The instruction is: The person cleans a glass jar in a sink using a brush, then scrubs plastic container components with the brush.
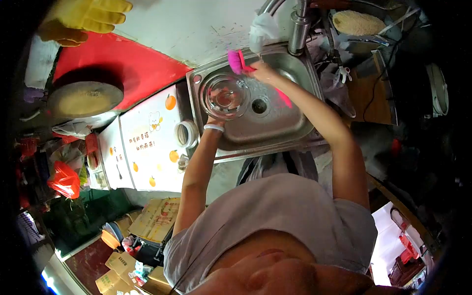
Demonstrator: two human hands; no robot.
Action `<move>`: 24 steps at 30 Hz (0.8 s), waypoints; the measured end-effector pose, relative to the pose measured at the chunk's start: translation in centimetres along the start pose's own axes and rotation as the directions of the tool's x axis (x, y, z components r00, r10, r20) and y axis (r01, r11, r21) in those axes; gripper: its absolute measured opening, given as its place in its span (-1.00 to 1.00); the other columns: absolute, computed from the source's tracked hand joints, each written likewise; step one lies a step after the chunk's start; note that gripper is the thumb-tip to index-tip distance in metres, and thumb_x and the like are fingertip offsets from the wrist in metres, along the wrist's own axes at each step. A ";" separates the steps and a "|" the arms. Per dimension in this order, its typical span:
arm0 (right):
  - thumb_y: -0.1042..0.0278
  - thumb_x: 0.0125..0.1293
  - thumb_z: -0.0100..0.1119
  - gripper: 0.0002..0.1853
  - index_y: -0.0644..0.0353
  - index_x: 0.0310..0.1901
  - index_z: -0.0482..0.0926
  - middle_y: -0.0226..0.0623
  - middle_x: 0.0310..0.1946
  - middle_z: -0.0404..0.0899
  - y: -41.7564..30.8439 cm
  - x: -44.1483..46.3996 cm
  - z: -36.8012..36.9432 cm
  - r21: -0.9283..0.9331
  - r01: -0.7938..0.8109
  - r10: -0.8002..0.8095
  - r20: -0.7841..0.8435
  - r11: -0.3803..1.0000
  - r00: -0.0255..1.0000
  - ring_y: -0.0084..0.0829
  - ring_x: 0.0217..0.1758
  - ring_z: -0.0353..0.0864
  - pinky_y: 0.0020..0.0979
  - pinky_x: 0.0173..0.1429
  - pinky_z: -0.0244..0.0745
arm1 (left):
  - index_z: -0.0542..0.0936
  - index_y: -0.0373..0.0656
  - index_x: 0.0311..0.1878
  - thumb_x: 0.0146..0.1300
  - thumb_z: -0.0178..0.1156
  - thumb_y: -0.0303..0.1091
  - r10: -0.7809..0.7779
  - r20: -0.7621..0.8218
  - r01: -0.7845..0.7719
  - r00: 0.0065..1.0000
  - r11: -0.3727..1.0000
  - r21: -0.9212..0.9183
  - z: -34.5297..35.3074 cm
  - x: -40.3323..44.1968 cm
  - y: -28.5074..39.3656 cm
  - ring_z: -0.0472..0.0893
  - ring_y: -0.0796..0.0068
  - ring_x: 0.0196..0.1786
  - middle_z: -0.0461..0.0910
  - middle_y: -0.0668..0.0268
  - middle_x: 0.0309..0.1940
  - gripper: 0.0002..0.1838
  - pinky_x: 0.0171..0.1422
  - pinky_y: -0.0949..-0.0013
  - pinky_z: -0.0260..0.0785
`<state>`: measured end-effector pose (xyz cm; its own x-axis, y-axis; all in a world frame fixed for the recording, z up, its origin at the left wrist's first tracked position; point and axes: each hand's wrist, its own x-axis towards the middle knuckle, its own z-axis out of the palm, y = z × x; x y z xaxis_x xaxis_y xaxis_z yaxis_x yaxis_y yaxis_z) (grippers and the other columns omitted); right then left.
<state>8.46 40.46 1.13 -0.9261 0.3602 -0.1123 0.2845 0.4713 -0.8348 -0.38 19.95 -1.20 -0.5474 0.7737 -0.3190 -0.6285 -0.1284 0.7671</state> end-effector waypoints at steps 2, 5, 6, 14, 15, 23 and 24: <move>-0.15 -0.10 0.16 -0.53 0.19 -0.45 0.54 -0.17 -0.57 0.49 0.8 -0.8 0.8 0.289 -0.090 0.118 -0.082 0.953 0.990 -0.28 -0.41 0.51 -0.37 -0.25 0.36 | 0.42 -0.13 -0.21 0.01 0.09 -0.11 -0.203 0.094 0.224 0.975 0.882 -0.414 0.8 -0.3 -0.3 0.49 0.26 -0.26 0.46 0.27 -0.25 -0.66 -0.35 0.22 0.46; -0.23 -0.22 0.22 -0.46 0.16 -0.43 0.55 -0.20 -0.54 0.51 -4.5 -4.0 -3.2 0.370 -0.312 0.309 0.069 0.875 0.949 -0.27 -0.40 0.51 -0.36 -0.23 0.36 | 0.48 -0.16 -0.23 0.02 0.03 0.00 -0.187 -0.061 0.162 0.980 0.943 -0.289 1.5 0.3 -1.4 0.50 0.33 -0.34 0.49 0.18 -0.29 -0.59 -0.29 0.37 0.44; -0.23 -0.22 0.22 -0.46 0.16 -0.43 0.55 -0.20 -0.54 0.51 -3.8 -3.8 -2.7 0.370 -0.314 0.314 0.062 0.874 0.947 -0.27 -0.40 0.51 -0.36 -0.23 0.36 | 0.48 -0.16 -0.23 0.02 0.03 0.00 -0.192 -0.053 0.170 0.980 0.943 -0.288 0.4 1.1 -2.5 0.50 0.33 -0.34 0.49 0.18 -0.29 -0.59 -0.29 0.37 0.44; 0.19 -0.05 0.15 -0.70 0.28 -0.38 0.46 -0.20 -0.55 0.53 0.4 -5.4 -2.6 0.623 -0.335 0.284 0.184 0.707 0.941 -0.46 -0.50 0.51 -0.49 -0.44 0.37 | 0.38 -0.16 -0.17 0.10 -0.18 0.17 -0.419 0.010 0.396 0.908 0.851 -0.345 7.2 2.3 -2.8 0.45 0.16 -0.38 0.45 0.15 -0.28 -0.45 -0.65 0.37 0.19; 0.23 -0.03 0.12 -0.72 0.29 -0.36 0.44 -0.22 -0.57 0.53 0.2 -6.4 -2.8 0.685 -0.354 0.352 0.151 0.637 0.924 -0.46 -0.54 0.50 -0.48 -0.48 0.37 | 0.38 -0.17 -0.18 0.10 -0.18 0.15 -0.388 -0.084 0.363 0.918 0.906 -0.218 8.5 2.2 -2.2 0.45 0.15 -0.37 0.45 0.18 -0.28 -0.47 -0.64 0.35 0.19; 0.22 0.05 -0.05 -0.74 0.22 -0.32 0.44 -0.22 -0.52 0.49 8.2 -8.1 1.5 0.940 -0.214 0.293 0.290 -0.265 0.911 -0.32 -0.54 0.48 -0.47 -0.63 0.25 | 0.46 -0.22 -0.34 0.15 -0.08 -0.20 0.173 0.029 -0.147 0.985 0.723 0.675 13.3 4.7 -2.2 0.44 0.45 -0.44 0.44 0.28 -0.48 -0.73 -0.37 0.36 0.31; 0.20 0.06 -0.07 -0.74 0.20 -0.31 0.45 -0.23 -0.50 0.50 8.4 -8.7 1.7 0.930 -0.208 0.107 0.250 -0.303 0.962 -0.32 -0.52 0.49 -0.47 -0.63 0.24 | 0.47 -0.25 -0.36 0.14 -0.07 -0.31 0.372 0.177 -0.353 0.911 0.485 0.800 13.6 5.0 -2.7 0.47 0.40 -0.46 0.45 0.22 -0.48 -0.79 -0.40 0.33 0.31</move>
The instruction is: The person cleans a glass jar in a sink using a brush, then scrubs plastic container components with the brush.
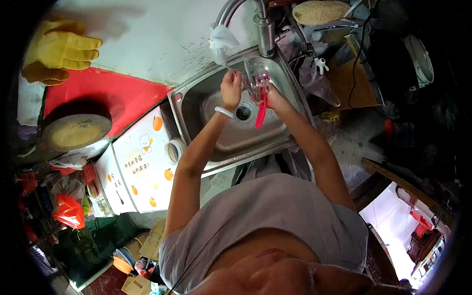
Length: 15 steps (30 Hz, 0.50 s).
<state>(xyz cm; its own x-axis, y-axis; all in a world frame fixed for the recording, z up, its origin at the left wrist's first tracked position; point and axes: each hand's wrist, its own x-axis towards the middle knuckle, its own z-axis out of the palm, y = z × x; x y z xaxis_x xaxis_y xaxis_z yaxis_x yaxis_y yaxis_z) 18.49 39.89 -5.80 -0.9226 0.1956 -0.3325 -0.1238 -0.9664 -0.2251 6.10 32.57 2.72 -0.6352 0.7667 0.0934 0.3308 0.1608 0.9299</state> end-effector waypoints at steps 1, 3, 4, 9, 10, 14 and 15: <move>0.15 0.10 -0.09 -0.71 0.17 -0.26 0.45 -0.25 -0.43 0.50 0.3 0.0 -0.1 -0.021 -0.005 0.005 -0.009 1.000 1.000 -0.35 -0.47 0.51 -0.51 -0.60 0.25 | 0.46 -0.27 -0.34 0.05 0.03 -0.35 0.153 0.005 -0.153 0.988 0.988 -0.006 0.2 0.1 -0.2 0.47 0.26 -0.39 0.46 0.13 -0.38 -0.82 -0.30 0.28 0.31; 0.10 0.07 -0.02 -0.65 0.15 -0.18 0.43 -0.22 -0.43 0.50 1.5 0.5 0.3 0.059 0.065 -0.070 0.091 0.996 0.993 -0.33 -0.49 0.50 -0.49 -0.60 0.29 | 0.46 -0.26 -0.34 0.00 0.06 -0.33 0.407 0.040 -0.409 0.913 0.909 0.081 0.1 1.0 0.3 0.46 0.21 -0.35 0.46 0.11 -0.36 -0.80 -0.27 0.24 0.30; 0.04 0.03 0.06 -0.56 0.13 -0.11 0.40 -0.19 -0.43 0.51 2.1 0.5 0.7 0.144 0.121 -0.147 0.186 0.982 0.971 -0.31 -0.51 0.50 -0.47 -0.60 0.33 | 0.46 -0.24 -0.34 -0.04 0.10 -0.32 0.627 0.092 -0.633 0.774 0.758 0.160 0.0 1.3 0.8 0.45 0.15 -0.31 0.45 0.09 -0.33 -0.78 -0.25 0.21 0.29; 0.38 -0.04 0.15 -0.50 0.11 0.02 0.31 -0.17 -0.33 0.45 2.7 2.3 0.2 0.449 -0.225 -0.067 0.546 0.865 0.835 -0.35 -0.29 0.46 -0.42 -0.32 0.36 | 0.49 -0.19 -0.40 -0.12 0.13 -0.27 0.282 0.354 -0.302 0.892 0.953 0.001 0.2 4.3 1.4 0.47 0.19 -0.35 0.48 0.17 -0.42 -0.78 -0.31 0.31 0.29; 0.38 -0.04 0.15 -0.50 0.11 0.02 0.31 -0.17 -0.33 0.45 2.9 2.2 0.2 0.450 -0.230 -0.063 0.548 0.863 0.834 -0.35 -0.29 0.46 -0.42 -0.32 0.36 | 0.49 -0.19 -0.40 -0.12 0.13 -0.27 0.278 0.352 -0.299 0.894 0.954 0.006 -0.1 5.2 1.2 0.47 0.19 -0.35 0.48 0.17 -0.42 -0.78 -0.31 0.31 0.29; 0.33 0.06 0.05 -0.58 0.12 0.01 0.32 -0.22 -0.30 0.38 2.3 0.9 2.2 0.489 -0.352 -0.001 0.586 0.798 0.810 -0.31 -0.27 0.43 -0.40 -0.29 0.29 | 0.50 -0.16 -0.30 0.00 0.05 -0.20 0.698 0.631 -0.798 0.339 0.568 -0.200 -0.9 9.1 0.0 0.48 0.21 -0.35 0.50 0.19 -0.43 -0.74 -0.25 0.31 0.33; 0.29 0.09 0.02 -0.62 0.15 -0.03 0.31 -0.25 -0.32 0.36 2.3 0.6 2.4 0.485 -0.338 0.000 0.572 0.806 0.820 -0.33 -0.28 0.40 -0.40 -0.29 0.29 | 0.49 -0.16 -0.31 -0.01 0.03 -0.21 0.608 0.706 -0.786 0.362 0.607 -0.119 -1.3 8.9 0.7 0.49 0.21 -0.36 0.49 0.19 -0.45 -0.75 -0.27 0.30 0.33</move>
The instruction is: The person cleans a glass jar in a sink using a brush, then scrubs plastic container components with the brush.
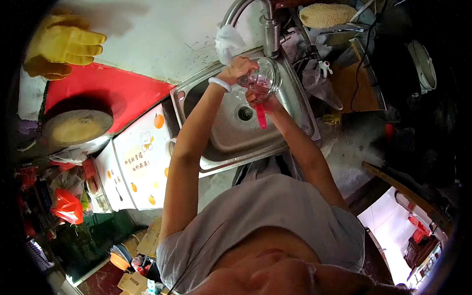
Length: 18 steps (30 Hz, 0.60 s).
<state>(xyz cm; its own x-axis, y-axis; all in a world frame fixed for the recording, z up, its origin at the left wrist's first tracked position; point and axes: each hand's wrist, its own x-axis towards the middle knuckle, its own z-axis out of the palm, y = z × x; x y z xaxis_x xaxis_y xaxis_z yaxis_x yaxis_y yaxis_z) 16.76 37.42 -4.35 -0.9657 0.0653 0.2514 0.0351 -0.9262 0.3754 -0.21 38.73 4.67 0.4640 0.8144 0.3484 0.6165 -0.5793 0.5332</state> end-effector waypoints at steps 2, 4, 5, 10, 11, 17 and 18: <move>0.25 0.13 0.00 -0.65 0.19 -0.07 0.30 -0.29 -0.34 0.33 0.0 0.1 -0.1 -0.014 0.006 -0.006 -0.012 1.000 1.000 -0.34 -0.29 0.38 -0.40 -0.29 0.28 | 0.47 -0.19 -0.36 0.00 0.02 -0.25 -0.215 0.163 0.200 0.963 0.974 0.104 0.3 -0.1 -0.3 0.50 0.22 -0.37 0.49 0.17 -0.44 -0.78 -0.34 0.27 0.37; 0.25 0.14 -0.01 -0.65 0.19 -0.06 0.30 -0.28 -0.35 0.34 -0.5 0.0 -1.3 -0.004 -0.030 0.030 -0.041 1.000 0.999 -0.36 -0.29 0.38 -0.41 -0.29 0.30 | 0.49 -0.14 -0.36 -0.08 0.06 -0.28 -0.569 0.118 0.565 0.814 0.822 0.067 0.2 0.8 3.6 0.51 0.21 -0.39 0.49 0.17 -0.45 -0.80 -0.37 0.28 0.38; 0.25 0.14 -0.01 -0.65 0.19 -0.06 0.30 -0.28 -0.35 0.34 -0.8 -0.1 -2.1 -0.006 -0.033 0.032 -0.040 0.999 0.999 -0.36 -0.29 0.38 -0.41 -0.29 0.30 | 0.48 -0.13 -0.34 -0.09 0.05 -0.26 -0.670 0.050 0.636 0.740 0.722 0.273 1.0 0.5 3.8 0.51 0.18 -0.34 0.48 0.19 -0.40 -0.77 -0.35 0.25 0.39; 0.08 0.11 -0.01 -0.56 0.13 -0.02 0.34 -0.16 -0.16 0.44 0.3 0.3 -3.3 -0.302 0.198 -0.185 0.071 0.933 0.980 -0.30 -0.17 0.47 -0.27 -0.13 0.42 | 0.45 -0.18 -0.21 -0.09 0.05 -0.30 -0.501 -0.235 0.548 0.833 0.688 0.477 3.1 -1.6 7.8 0.28 -0.02 0.08 0.41 0.19 -0.09 -0.69 -0.04 0.08 0.29; 0.06 0.12 -0.02 -0.56 0.13 -0.02 0.34 -0.18 -0.14 0.44 0.7 0.5 -2.9 -0.337 0.253 -0.227 0.116 0.907 0.967 -0.31 -0.16 0.47 -0.27 -0.11 0.42 | 0.45 -0.18 -0.21 -0.09 0.05 -0.30 -0.497 -0.236 0.545 0.835 0.688 0.479 3.9 -2.4 7.4 0.28 -0.02 0.08 0.41 0.19 -0.09 -0.69 -0.04 0.08 0.29; 0.07 0.13 -0.04 -0.57 0.14 -0.03 0.35 -0.27 -0.17 0.47 1.6 0.9 -0.1 -0.605 0.286 -0.491 -0.203 0.743 0.847 -0.37 -0.18 0.49 -0.35 -0.09 0.43 | 0.24 -0.27 0.11 0.06 -0.03 -0.21 -0.268 -0.379 0.435 0.886 0.766 0.473 3.8 -3.2 11.4 0.12 0.02 0.21 0.24 0.00 0.07 -0.47 0.24 -0.06 -0.16; 0.11 0.12 -0.03 -0.63 0.14 -0.10 0.37 -0.26 -0.27 0.48 1.3 1.1 0.5 -0.592 0.198 -0.459 -0.329 0.781 0.825 -0.37 -0.28 0.49 -0.35 -0.16 0.43 | 0.24 -0.27 0.11 0.06 -0.03 -0.21 -0.268 -0.384 0.437 0.884 0.765 0.473 3.8 -2.6 11.5 0.12 0.02 0.21 0.24 0.00 0.07 -0.47 0.24 -0.06 -0.16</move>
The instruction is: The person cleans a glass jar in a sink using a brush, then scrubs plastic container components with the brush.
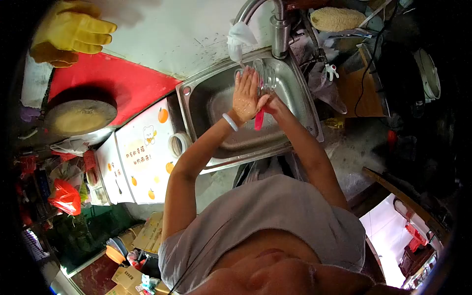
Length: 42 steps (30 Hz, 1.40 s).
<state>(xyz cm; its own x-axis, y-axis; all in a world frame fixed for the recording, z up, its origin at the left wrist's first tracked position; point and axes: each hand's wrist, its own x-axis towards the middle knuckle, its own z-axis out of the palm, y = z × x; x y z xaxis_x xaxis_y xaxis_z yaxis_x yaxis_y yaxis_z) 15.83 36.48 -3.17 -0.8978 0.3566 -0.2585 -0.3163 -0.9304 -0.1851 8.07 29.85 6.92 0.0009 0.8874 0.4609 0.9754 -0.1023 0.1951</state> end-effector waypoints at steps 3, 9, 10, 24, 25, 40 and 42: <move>0.22 0.10 -0.05 -0.81 0.16 -0.41 0.43 -0.25 -0.60 0.43 -0.1 1.9 -2.0 0.066 -0.080 0.086 -0.094 0.995 0.992 -0.33 -0.56 0.42 -0.35 -0.38 0.38 | 0.26 -0.29 0.07 0.11 -0.06 -0.21 -0.152 -0.134 0.143 0.979 0.987 -0.079 0.2 2.4 -0.3 0.28 0.06 0.11 0.34 -0.02 -0.04 -0.52 0.19 0.05 0.04; 0.37 0.03 -0.06 -0.84 0.18 -0.63 0.36 -0.36 -0.74 0.32 -0.9 -1.7 2.1 -0.396 -0.136 0.029 -0.265 0.908 0.964 -0.36 -0.70 0.32 -0.32 -0.52 0.34 | 0.34 -0.25 -0.01 0.22 -0.11 -0.11 0.060 0.658 0.650 0.750 0.115 -0.751 0.1 3.9 -8.1 0.39 0.35 0.01 0.39 0.21 -0.06 -0.58 -0.05 0.32 0.29; 0.31 0.04 -0.07 -0.83 0.20 -0.58 0.39 -0.31 -0.70 0.37 -1.0 -1.6 1.2 -0.342 -0.134 0.063 -0.210 0.930 0.976 -0.33 -0.65 0.40 -0.28 -0.52 0.38 | 0.33 -0.21 0.03 0.25 -0.18 -0.05 -0.076 0.831 0.834 0.550 0.099 -0.543 0.4 4.5 -8.4 0.38 0.43 0.01 0.35 0.29 0.01 -0.54 0.00 0.34 0.28; 0.20 0.13 -0.15 -0.76 0.16 -0.36 0.45 -0.24 -0.58 0.48 -2.8 2.4 2.0 -0.250 -0.001 -0.091 -0.355 0.968 0.931 -0.38 -0.63 0.45 -0.43 -0.66 0.25 | 0.35 -0.21 -0.02 0.20 -0.27 0.15 -0.399 0.558 0.305 0.728 -0.540 -0.784 3.7 -0.1 -2.7 0.44 0.37 -0.22 0.46 0.25 -0.24 -0.41 -0.06 0.36 0.24; 0.23 0.13 -0.14 -0.82 0.09 -0.36 0.44 -0.30 -0.56 0.46 -3.1 2.5 2.1 -0.429 -0.050 -0.173 -0.466 0.902 0.868 -0.40 -0.59 0.44 -0.43 -0.65 0.22 | 0.34 -0.23 -0.01 0.20 -0.26 0.15 -0.381 0.529 0.348 0.758 -0.449 -0.823 3.5 -0.3 -2.3 0.44 0.36 -0.19 0.47 0.23 -0.23 -0.40 -0.04 0.35 0.23; -0.01 -0.05 0.06 -0.45 0.26 -0.12 0.28 0.02 -0.34 0.50 -3.3 1.4 6.3 -0.938 -0.308 -0.580 -0.164 -0.158 0.798 -0.05 -0.24 0.50 -0.17 -0.11 0.34 | 0.45 -0.40 -0.23 0.09 0.08 -0.21 -0.089 0.202 0.167 0.975 0.894 -0.416 -2.5 -0.2 -3.2 0.51 0.16 -0.19 0.51 0.01 -0.30 -0.63 -0.07 0.31 0.31; -0.06 -0.04 0.07 -0.42 0.24 -0.11 0.28 0.02 -0.34 0.50 -3.2 1.3 6.9 -0.931 -0.263 -0.495 -0.109 -0.252 0.862 -0.05 -0.24 0.50 -0.16 -0.15 0.36 | 0.40 -0.33 -0.05 -0.06 0.11 0.10 -0.056 0.866 0.022 0.497 0.998 0.052 -2.7 2.2 -2.3 0.38 0.09 0.01 0.43 -0.03 -0.11 -0.33 0.13 0.23 0.15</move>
<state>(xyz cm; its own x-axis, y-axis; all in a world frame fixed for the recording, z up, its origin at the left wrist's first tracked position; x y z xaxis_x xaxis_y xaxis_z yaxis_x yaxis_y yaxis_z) 13.58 39.28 3.63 -0.5835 0.7774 -0.2347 0.6015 0.2195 -0.7682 5.27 30.86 9.84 0.1366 0.8359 -0.5316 0.9854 -0.0593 0.1599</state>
